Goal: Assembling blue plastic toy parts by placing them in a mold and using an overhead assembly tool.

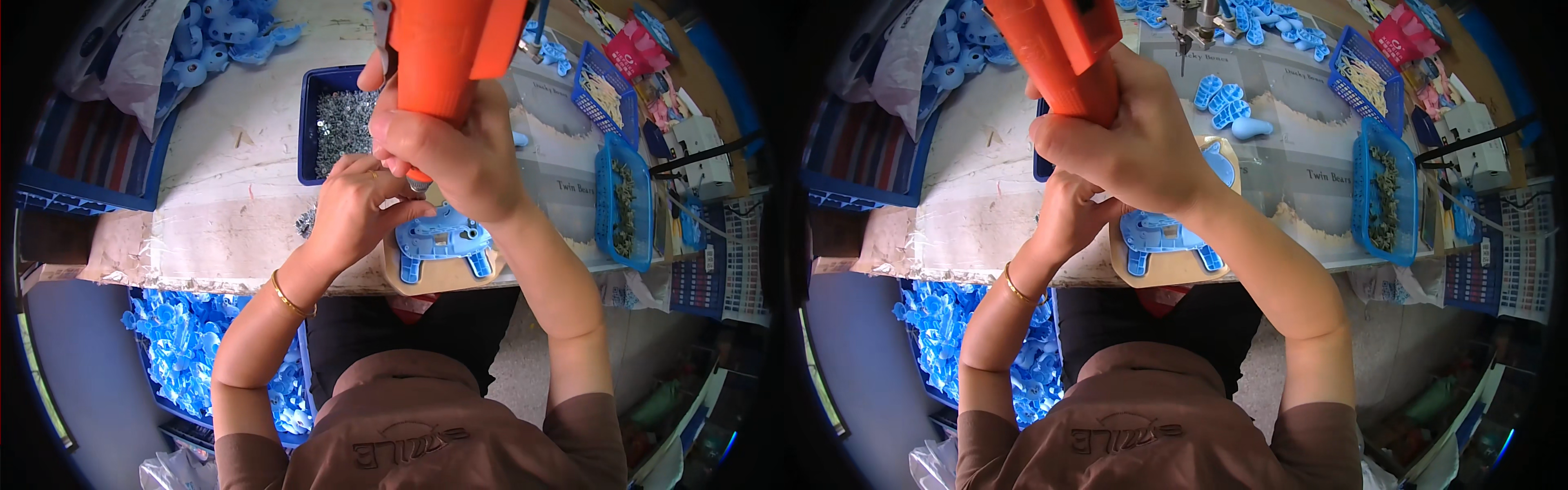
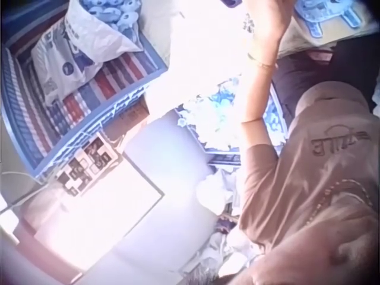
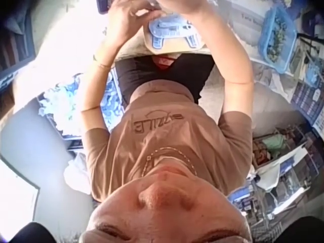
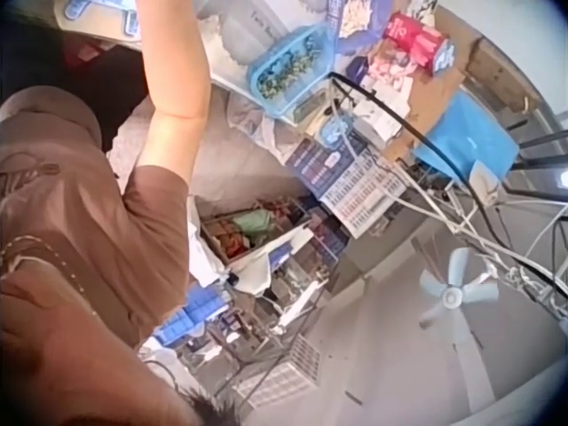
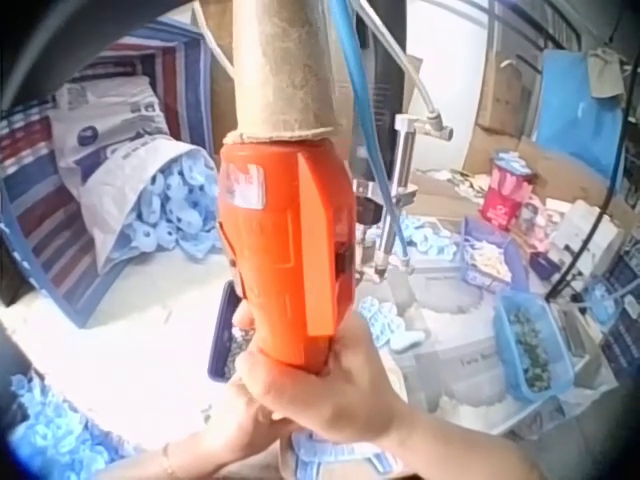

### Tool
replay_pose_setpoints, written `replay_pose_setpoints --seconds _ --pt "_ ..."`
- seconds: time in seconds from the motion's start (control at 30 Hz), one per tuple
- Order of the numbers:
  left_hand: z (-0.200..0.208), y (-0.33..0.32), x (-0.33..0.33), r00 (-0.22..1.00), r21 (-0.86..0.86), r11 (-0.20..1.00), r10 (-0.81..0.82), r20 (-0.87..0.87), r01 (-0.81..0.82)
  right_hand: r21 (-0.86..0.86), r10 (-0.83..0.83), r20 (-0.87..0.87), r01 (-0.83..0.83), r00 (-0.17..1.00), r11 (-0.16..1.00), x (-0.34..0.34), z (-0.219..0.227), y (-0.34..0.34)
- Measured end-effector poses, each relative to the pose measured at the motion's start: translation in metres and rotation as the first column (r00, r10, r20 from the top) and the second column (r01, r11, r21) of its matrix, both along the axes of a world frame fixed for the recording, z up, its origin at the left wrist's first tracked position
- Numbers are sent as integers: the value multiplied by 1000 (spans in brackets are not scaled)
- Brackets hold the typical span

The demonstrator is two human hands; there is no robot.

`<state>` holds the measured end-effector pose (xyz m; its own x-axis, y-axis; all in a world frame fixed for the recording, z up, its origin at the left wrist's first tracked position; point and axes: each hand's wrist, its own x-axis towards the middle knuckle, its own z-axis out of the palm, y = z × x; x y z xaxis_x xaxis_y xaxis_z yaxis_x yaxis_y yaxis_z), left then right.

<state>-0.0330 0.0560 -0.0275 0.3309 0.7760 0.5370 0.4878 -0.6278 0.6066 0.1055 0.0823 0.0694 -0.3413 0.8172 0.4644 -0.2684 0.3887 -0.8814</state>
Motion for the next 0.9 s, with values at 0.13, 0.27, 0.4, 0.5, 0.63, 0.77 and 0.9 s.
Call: replay_pose_setpoints --seconds 0.13,0.27,0.4,0.5,0.63,0.77,0.9 --pt "5 -4 1 984 -206 971 -87 157 119 -96 65 35 -62 997 993 11 4 -1" --pt "5 -8 -7 977 -285 938 -169 128 199 -201 206 -56 -213 977 956 19 1 0" --pt "10 -12 -3 985 3 994 -105 -134 106 -146 62 130 -43 990 988 21 -12 -7" --pt "8 -22 -2 964 -20 998 -70 -256 67 -207 51 49 -40 998 978 17 -30 -11" --pt "1 -27 3 962 -19 1000 -21 -272 17 -226 52 66 -36 996 973 17 -39 -13" --pt "-4 -28 4 953 10 1000 2 -304 1 -228 51 15 -46 999 973 15 -47 -13" --pt "-3 -29 5 949 -10 1000 11 -316 -15 -200 35 17 -31 999 979 14 -48 -16"
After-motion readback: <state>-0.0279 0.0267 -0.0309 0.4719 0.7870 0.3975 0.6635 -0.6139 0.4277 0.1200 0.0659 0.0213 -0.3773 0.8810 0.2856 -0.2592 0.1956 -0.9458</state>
